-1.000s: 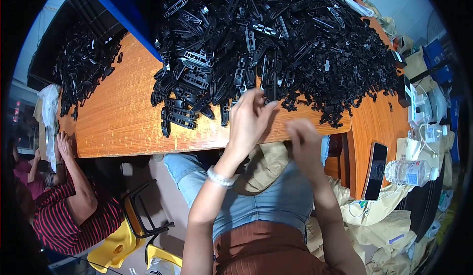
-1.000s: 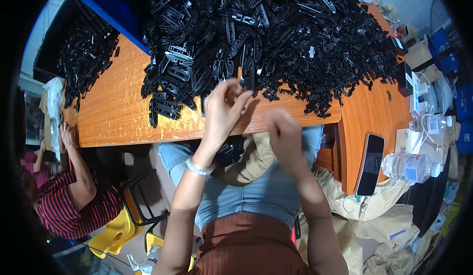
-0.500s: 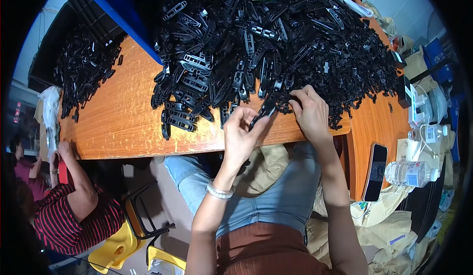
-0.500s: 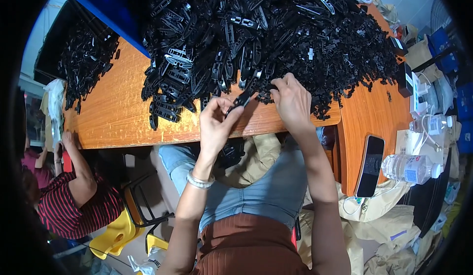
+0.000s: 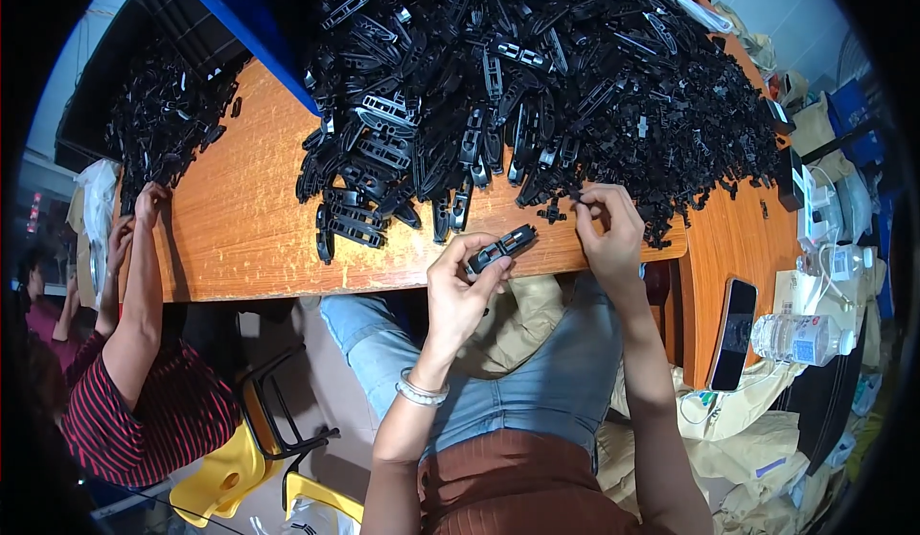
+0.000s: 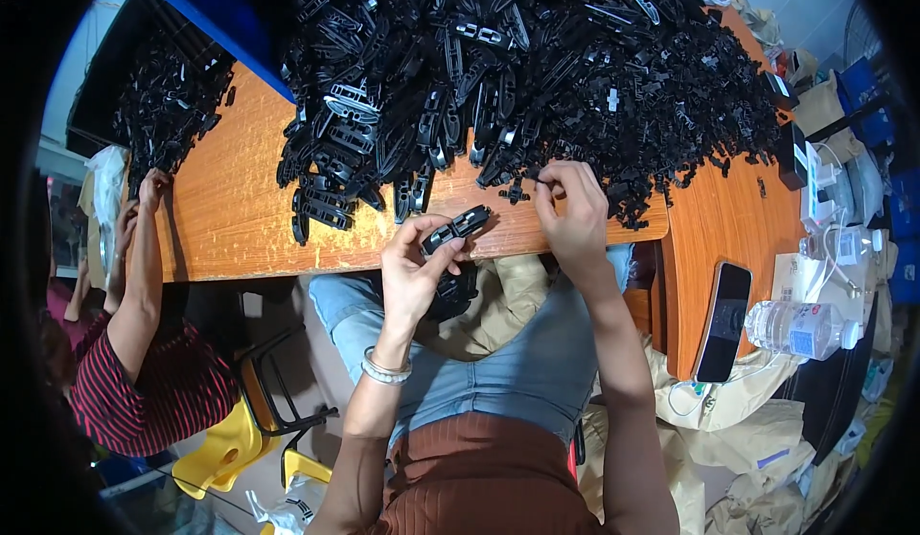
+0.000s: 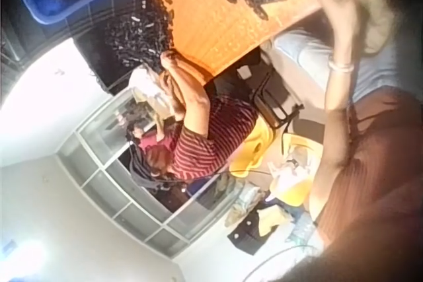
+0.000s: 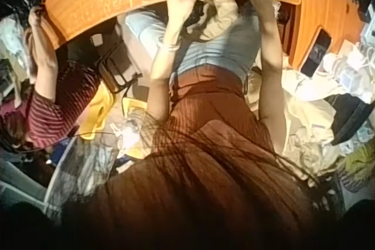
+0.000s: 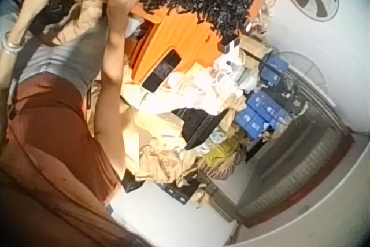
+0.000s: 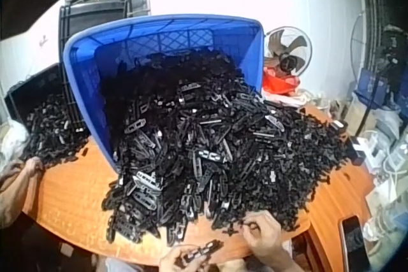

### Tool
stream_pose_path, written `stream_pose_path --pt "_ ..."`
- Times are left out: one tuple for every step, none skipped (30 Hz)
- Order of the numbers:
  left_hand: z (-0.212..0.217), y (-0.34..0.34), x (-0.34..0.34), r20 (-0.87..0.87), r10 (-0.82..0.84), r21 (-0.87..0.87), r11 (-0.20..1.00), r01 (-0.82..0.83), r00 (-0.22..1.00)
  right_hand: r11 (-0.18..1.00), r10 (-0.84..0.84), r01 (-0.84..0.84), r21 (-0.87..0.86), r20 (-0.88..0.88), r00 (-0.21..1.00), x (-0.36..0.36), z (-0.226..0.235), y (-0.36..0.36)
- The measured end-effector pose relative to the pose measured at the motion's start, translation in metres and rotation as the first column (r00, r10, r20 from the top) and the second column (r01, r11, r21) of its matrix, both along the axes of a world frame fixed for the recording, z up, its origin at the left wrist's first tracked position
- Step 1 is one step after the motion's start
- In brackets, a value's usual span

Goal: Assembling small black plastic components by hand at a workbench.

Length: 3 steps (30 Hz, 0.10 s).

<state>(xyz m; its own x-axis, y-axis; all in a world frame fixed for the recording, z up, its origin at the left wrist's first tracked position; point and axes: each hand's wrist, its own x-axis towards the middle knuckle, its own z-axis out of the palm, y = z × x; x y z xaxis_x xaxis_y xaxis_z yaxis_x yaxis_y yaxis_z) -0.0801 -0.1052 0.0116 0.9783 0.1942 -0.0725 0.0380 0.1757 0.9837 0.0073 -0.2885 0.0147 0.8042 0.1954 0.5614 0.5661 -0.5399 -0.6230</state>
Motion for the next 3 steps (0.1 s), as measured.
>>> stream_pose_path --pt "0.000 0.001 -0.001 -0.008 0.001 -0.003 1.000 -0.001 1.000 0.998 -0.013 0.020 0.059 -0.109 0.994 -0.005 0.006 0.003" --pt "-0.001 0.001 -0.003 -0.016 0.002 -0.006 1.000 -0.003 1.000 0.992 -0.019 0.046 0.115 -0.218 0.976 -0.010 0.009 0.006" --pt "-0.001 0.002 -0.003 -0.017 0.007 -0.004 1.000 -0.008 1.000 0.973 0.079 -0.008 0.231 -0.299 0.951 -0.016 0.008 0.007"
